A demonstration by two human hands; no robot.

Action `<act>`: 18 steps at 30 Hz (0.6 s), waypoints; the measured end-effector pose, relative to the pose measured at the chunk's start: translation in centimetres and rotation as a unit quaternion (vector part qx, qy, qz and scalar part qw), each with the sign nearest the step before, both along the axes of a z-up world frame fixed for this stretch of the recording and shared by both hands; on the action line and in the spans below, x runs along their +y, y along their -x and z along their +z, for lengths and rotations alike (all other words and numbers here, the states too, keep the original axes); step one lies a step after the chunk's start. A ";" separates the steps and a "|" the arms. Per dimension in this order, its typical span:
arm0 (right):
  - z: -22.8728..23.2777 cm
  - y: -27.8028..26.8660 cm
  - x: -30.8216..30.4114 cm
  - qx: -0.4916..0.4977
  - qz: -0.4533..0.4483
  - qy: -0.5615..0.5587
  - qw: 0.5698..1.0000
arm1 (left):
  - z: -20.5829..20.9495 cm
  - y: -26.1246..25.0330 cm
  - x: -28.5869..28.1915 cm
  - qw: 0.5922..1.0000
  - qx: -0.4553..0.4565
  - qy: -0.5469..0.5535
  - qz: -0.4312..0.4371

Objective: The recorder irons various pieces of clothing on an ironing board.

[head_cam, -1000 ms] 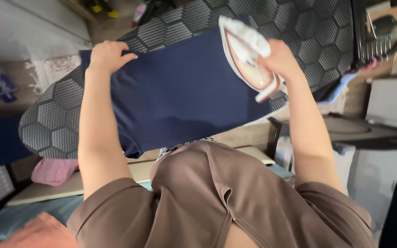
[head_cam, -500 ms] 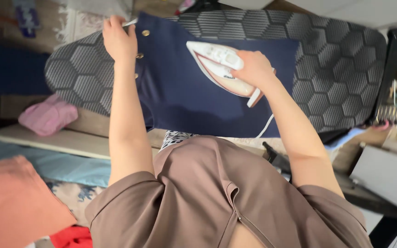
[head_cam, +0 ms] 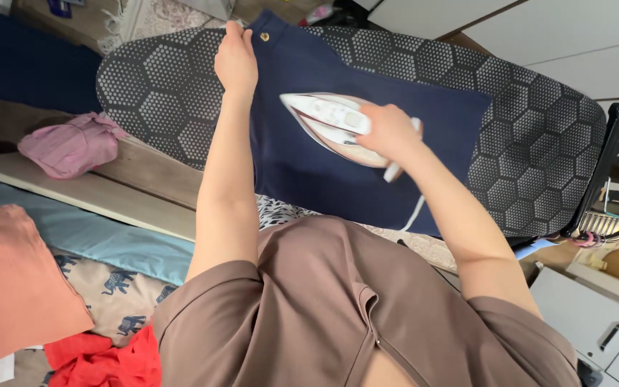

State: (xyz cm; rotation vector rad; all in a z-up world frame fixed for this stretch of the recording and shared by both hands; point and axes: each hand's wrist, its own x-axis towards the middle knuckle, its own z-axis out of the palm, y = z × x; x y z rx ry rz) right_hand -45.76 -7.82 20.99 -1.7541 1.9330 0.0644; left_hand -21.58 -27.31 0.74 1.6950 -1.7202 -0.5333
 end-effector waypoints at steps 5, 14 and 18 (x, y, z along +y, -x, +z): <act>-1.8 0.3 -4.1 0.011 0.015 0.080 0.997 | -0.4 -0.9 0.6 0.999 0.020 0.043 0.002; -2.1 1.2 -9.2 -0.016 -0.039 0.096 0.995 | 4.2 -7.0 9.5 0.998 -0.064 -0.015 0.021; -2.2 1.8 -7.7 -0.072 -0.005 0.067 0.995 | 0.8 -9.8 12.8 0.996 -0.090 0.007 -0.008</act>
